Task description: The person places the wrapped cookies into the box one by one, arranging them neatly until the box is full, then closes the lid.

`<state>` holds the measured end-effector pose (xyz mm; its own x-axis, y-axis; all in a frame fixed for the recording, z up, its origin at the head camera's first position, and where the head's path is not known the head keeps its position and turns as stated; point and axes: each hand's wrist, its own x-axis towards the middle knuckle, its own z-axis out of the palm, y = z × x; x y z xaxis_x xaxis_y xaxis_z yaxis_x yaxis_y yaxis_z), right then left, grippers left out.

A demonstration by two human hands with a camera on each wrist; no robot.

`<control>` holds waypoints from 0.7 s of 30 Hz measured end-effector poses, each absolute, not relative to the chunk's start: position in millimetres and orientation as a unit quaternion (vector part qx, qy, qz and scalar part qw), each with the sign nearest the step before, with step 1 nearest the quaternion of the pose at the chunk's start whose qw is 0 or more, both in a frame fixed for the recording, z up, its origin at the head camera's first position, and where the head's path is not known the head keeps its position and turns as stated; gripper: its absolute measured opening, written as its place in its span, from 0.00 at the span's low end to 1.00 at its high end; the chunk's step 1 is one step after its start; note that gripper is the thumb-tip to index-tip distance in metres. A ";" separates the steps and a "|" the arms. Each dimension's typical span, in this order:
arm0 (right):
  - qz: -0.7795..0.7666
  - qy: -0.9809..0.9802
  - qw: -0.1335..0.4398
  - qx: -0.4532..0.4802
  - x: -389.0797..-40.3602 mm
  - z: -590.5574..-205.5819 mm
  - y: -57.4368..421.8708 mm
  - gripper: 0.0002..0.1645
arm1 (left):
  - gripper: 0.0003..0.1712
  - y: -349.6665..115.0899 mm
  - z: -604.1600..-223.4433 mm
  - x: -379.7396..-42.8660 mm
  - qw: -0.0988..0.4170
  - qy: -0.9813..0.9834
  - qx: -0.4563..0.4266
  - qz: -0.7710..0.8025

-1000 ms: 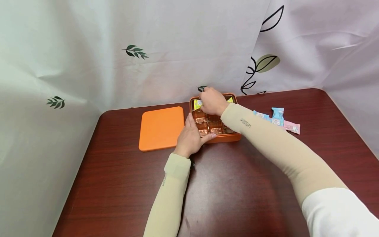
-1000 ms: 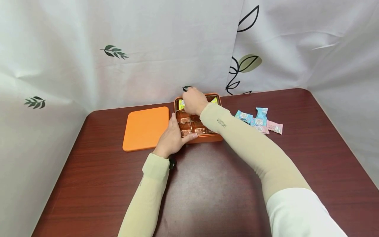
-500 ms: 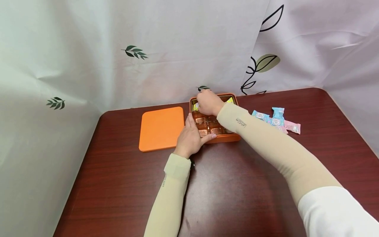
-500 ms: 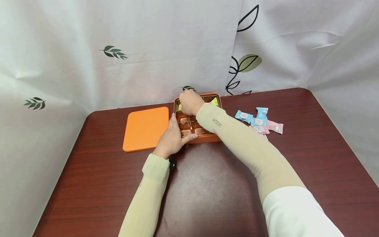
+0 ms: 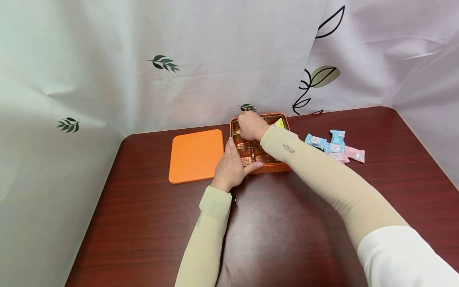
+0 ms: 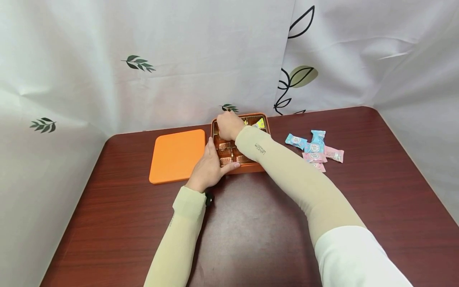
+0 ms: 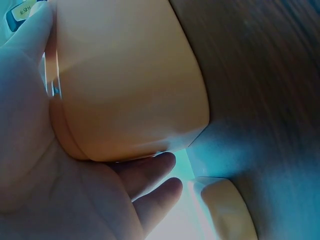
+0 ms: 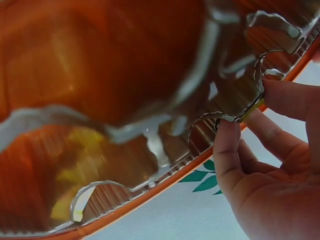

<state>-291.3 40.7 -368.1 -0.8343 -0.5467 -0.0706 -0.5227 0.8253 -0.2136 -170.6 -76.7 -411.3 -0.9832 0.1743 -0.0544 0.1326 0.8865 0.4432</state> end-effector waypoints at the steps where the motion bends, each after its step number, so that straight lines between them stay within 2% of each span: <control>1: -0.097 0.953 0.066 -0.278 -291.4 -368.4 41.1 0.10 | 0.74 -76.7 -411.2 -170.5 0.047 0.970 0.079 0.225; 15: -0.125 0.951 0.070 -0.275 -289.1 -368.0 47.8 0.10 | 0.74 -76.9 -411.1 -170.1 0.042 0.970 0.082 0.226; 21: -0.145 0.945 0.065 -0.286 -289.3 -367.1 52.4 0.17 | 0.74 -76.7 -411.1 -170.0 0.045 0.971 0.081 0.222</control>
